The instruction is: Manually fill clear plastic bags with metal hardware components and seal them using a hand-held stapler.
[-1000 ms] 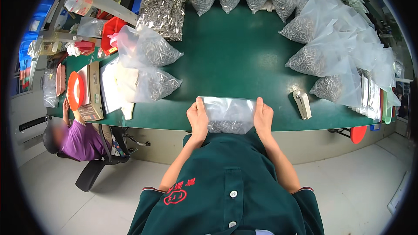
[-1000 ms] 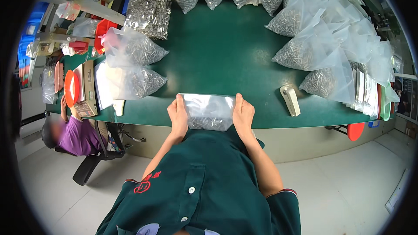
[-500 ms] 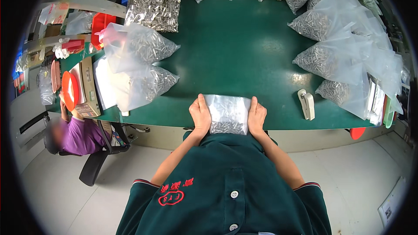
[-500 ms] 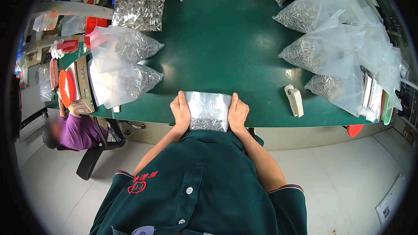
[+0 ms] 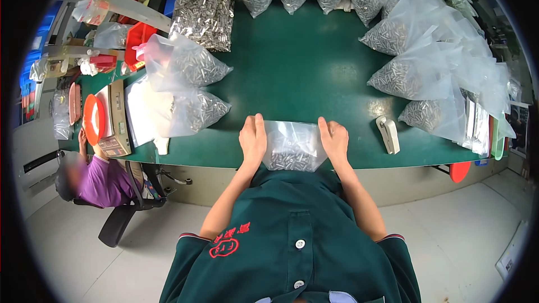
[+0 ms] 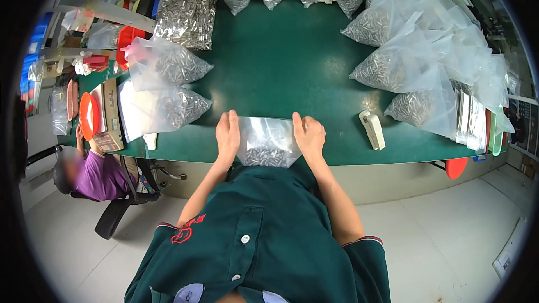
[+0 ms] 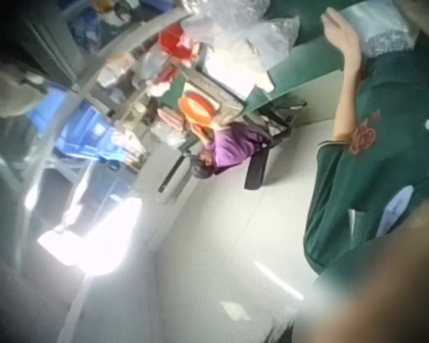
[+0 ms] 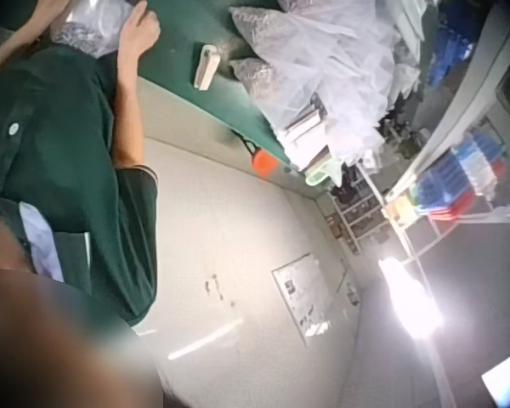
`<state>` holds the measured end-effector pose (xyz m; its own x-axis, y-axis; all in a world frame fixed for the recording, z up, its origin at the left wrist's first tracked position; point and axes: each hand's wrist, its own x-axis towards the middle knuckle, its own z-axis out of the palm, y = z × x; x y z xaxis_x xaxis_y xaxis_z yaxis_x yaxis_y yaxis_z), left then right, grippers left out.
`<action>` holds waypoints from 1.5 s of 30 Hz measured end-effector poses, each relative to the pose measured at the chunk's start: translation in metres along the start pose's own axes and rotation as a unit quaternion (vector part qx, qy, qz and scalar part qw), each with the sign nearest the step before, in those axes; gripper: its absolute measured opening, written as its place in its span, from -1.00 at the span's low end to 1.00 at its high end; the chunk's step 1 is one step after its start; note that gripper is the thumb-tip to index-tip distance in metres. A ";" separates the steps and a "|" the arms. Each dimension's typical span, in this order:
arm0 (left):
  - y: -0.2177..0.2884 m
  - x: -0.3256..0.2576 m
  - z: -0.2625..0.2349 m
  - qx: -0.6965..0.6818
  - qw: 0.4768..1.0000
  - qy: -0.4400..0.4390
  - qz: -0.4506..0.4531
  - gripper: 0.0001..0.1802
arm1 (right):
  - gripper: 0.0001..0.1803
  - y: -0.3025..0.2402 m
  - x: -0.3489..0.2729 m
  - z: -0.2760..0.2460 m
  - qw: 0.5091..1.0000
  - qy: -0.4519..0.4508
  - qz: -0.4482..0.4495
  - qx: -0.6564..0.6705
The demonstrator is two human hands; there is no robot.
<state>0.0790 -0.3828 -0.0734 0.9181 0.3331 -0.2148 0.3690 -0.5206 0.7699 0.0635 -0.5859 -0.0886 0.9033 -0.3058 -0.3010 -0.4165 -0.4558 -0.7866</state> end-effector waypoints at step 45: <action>0.042 0.021 -0.007 0.155 0.828 -0.326 0.430 -0.74 | -0.60 -0.036 0.053 -0.034 0.922 -0.367 -0.120 -0.030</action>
<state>0.1132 -0.3926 -0.0415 0.7065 -0.7073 -0.0241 -0.5338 -0.5551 0.6379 0.1226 -0.6139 -0.0582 0.7880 0.4471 -0.4233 -0.1811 -0.4888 -0.8534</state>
